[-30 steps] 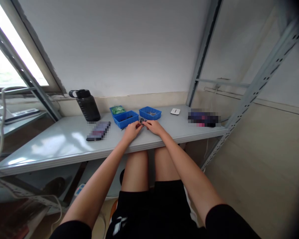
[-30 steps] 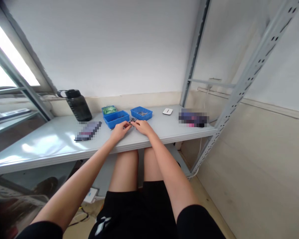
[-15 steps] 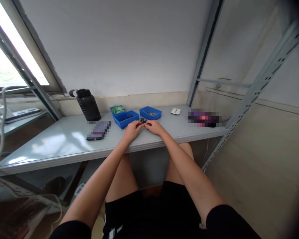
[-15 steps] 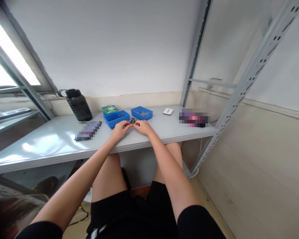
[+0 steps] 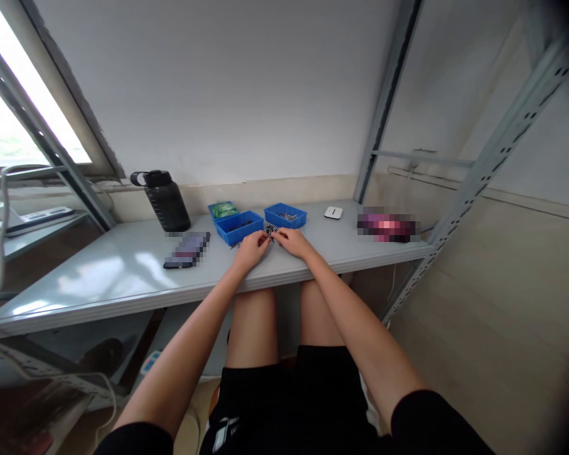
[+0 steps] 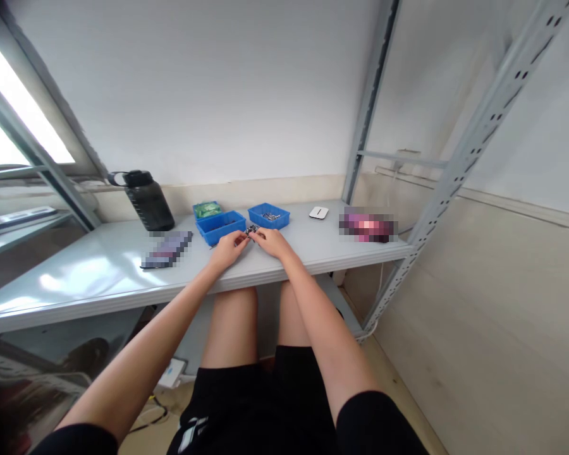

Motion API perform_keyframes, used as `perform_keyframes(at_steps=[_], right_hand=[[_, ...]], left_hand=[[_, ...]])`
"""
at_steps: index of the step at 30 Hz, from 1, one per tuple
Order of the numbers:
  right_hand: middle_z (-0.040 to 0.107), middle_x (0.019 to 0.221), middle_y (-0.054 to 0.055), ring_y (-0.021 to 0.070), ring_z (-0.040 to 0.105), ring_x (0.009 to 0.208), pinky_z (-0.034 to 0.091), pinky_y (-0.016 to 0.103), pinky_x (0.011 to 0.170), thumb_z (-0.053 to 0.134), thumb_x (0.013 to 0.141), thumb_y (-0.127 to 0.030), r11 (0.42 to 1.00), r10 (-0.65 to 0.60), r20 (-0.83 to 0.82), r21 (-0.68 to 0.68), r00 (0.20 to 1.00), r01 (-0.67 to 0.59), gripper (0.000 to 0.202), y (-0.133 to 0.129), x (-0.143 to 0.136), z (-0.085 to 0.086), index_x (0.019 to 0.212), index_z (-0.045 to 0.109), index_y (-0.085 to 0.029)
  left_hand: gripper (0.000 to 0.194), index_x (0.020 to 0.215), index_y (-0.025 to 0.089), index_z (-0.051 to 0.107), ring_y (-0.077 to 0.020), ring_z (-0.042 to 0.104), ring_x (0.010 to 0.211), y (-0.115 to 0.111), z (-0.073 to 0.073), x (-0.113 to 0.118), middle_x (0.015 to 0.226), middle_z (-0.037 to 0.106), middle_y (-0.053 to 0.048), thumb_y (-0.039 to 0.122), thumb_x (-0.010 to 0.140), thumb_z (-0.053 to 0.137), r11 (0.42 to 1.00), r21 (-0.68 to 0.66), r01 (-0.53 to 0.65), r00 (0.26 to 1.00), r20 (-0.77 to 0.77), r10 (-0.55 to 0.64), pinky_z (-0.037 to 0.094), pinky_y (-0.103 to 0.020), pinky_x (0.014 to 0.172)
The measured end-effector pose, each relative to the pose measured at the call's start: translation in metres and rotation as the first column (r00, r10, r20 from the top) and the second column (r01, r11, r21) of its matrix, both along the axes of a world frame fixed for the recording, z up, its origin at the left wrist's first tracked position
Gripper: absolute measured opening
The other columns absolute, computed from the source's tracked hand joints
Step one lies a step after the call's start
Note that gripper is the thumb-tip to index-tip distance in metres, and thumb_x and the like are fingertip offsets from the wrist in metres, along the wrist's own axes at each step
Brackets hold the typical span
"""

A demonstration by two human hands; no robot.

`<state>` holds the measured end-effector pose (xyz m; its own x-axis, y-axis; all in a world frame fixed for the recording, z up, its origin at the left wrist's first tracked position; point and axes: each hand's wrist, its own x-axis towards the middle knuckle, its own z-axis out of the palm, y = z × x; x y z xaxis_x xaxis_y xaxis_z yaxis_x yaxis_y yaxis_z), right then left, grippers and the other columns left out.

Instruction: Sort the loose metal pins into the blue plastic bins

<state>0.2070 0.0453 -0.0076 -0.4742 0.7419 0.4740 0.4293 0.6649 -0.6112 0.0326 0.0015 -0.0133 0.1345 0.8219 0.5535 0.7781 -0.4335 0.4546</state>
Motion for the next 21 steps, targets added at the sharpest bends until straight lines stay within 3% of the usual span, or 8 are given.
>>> perform_keyframes(at_steps=[5, 13, 21], right_hand=[[0.065, 0.070, -0.001, 0.0131, 0.057, 0.067, 0.038, 0.022, 0.066, 0.046, 0.092, -0.036, 1.000, 0.012, -0.008, -0.001, 1.000, -0.012, 0.026, 0.003, -0.001, -0.003, 0.088, 0.064, -0.018], [0.063, 0.064, -0.001, 0.0125, 0.055, 0.064, 0.036, 0.022, 0.065, 0.045, 0.091, -0.029, 1.000, 0.022, 0.005, 0.008, 1.000, -0.022, 0.027, 0.004, 0.000, -0.004, 0.072, 0.061, -0.018], [0.063, 0.065, -0.001, 0.0128, 0.056, 0.066, 0.037, 0.023, 0.069, 0.039, 0.093, -0.028, 1.000, -0.012, -0.024, -0.008, 1.000, 0.012, 0.026, 0.011, -0.001, -0.008, 0.077, 0.057, -0.019]], left_hand=[[0.017, 0.091, 0.014, 0.064, -0.0161, 0.060, 0.078, 0.002, -0.002, -0.002, 0.086, 0.065, -0.003, 0.028, 0.089, 0.056, 1.000, -0.003, -0.024, 0.998, -0.050, 0.024, 0.048, -0.035, 0.077], [0.019, 0.092, 0.018, 0.067, -0.0193, 0.061, 0.078, 0.002, -0.002, -0.003, 0.088, 0.065, -0.007, 0.030, 0.090, 0.053, 0.997, 0.004, -0.072, 0.995, -0.064, 0.072, 0.048, -0.032, 0.076], [0.022, 0.097, 0.014, 0.063, -0.0167, 0.061, 0.085, 0.004, -0.004, -0.004, 0.094, 0.065, -0.005, 0.033, 0.093, 0.053, 0.993, -0.015, -0.118, 0.990, -0.075, 0.116, 0.051, -0.038, 0.080]])
